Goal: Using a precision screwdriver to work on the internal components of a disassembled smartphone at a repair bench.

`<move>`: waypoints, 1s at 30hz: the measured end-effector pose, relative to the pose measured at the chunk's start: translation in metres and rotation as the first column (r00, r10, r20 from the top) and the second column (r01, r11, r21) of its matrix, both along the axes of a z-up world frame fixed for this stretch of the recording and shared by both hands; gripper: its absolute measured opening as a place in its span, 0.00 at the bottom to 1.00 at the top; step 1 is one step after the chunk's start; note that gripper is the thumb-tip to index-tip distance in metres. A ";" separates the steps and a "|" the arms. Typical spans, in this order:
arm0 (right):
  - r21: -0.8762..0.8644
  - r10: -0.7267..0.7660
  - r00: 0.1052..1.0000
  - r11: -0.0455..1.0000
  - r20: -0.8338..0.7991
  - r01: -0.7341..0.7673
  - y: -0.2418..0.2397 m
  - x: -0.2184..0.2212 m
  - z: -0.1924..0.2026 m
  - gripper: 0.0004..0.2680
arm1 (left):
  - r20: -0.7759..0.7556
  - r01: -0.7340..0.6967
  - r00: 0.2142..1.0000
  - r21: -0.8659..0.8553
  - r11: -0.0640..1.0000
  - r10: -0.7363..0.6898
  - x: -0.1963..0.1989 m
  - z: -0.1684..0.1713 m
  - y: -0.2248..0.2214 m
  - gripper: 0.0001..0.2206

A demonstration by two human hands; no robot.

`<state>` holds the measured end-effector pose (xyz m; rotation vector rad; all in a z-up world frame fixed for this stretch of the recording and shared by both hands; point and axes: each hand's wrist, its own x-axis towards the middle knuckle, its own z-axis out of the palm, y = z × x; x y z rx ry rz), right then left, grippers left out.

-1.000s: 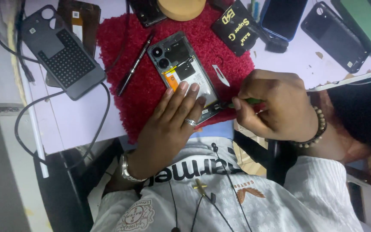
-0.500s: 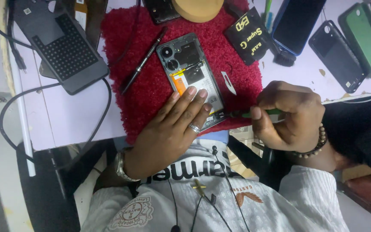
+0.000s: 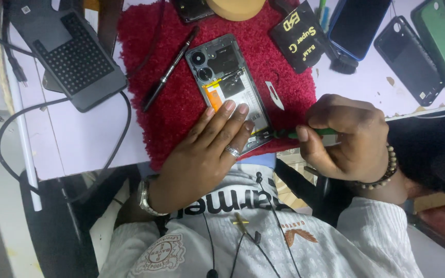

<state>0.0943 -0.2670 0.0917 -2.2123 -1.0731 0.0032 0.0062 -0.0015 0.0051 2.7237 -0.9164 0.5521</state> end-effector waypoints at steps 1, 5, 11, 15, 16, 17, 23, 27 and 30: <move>0.014 0.031 0.999 0.999 -0.010 -0.031 0.001 0.002 0.001 0.08 | -0.002 0.002 1.000 0.000 1.000 -0.002 0.000 -0.001 0.000 0.18; 0.080 0.267 0.964 0.961 -0.019 -0.265 0.009 0.016 0.006 0.06 | -0.023 0.004 1.000 0.017 1.000 -0.004 0.001 0.004 0.001 0.20; 0.015 0.342 0.916 0.936 0.211 -0.353 0.017 0.012 0.023 0.08 | -0.040 0.004 0.999 0.016 1.000 -0.004 0.000 0.002 0.000 0.20; -0.249 0.281 0.936 0.942 0.211 -0.226 0.010 0.006 0.021 0.12 | -0.053 0.009 0.999 0.001 1.000 -0.009 -0.001 0.005 0.001 0.18; -0.276 0.229 0.904 0.952 0.362 -0.131 0.010 0.004 0.019 0.16 | -0.058 0.012 0.998 0.006 1.000 -0.012 -0.001 0.006 0.001 0.19; -0.276 0.228 0.902 0.952 0.365 -0.129 0.011 0.003 0.021 0.16 | -0.054 0.013 0.998 0.006 1.000 -0.012 0.000 0.006 0.000 0.19; -0.259 0.334 0.937 0.919 0.105 -0.299 0.014 0.008 0.024 0.08 | -0.036 -0.007 0.999 0.013 1.000 0.008 -0.001 0.004 0.000 0.16; -0.161 0.330 0.851 0.944 0.409 -0.289 0.024 0.009 0.020 0.10 | -0.077 0.026 0.997 0.039 0.999 -0.023 -0.001 0.000 0.000 0.20; -0.180 0.358 0.853 0.933 0.381 -0.311 0.028 0.008 0.027 0.10 | -0.083 0.021 0.996 0.049 0.999 -0.017 -0.001 0.002 0.000 0.20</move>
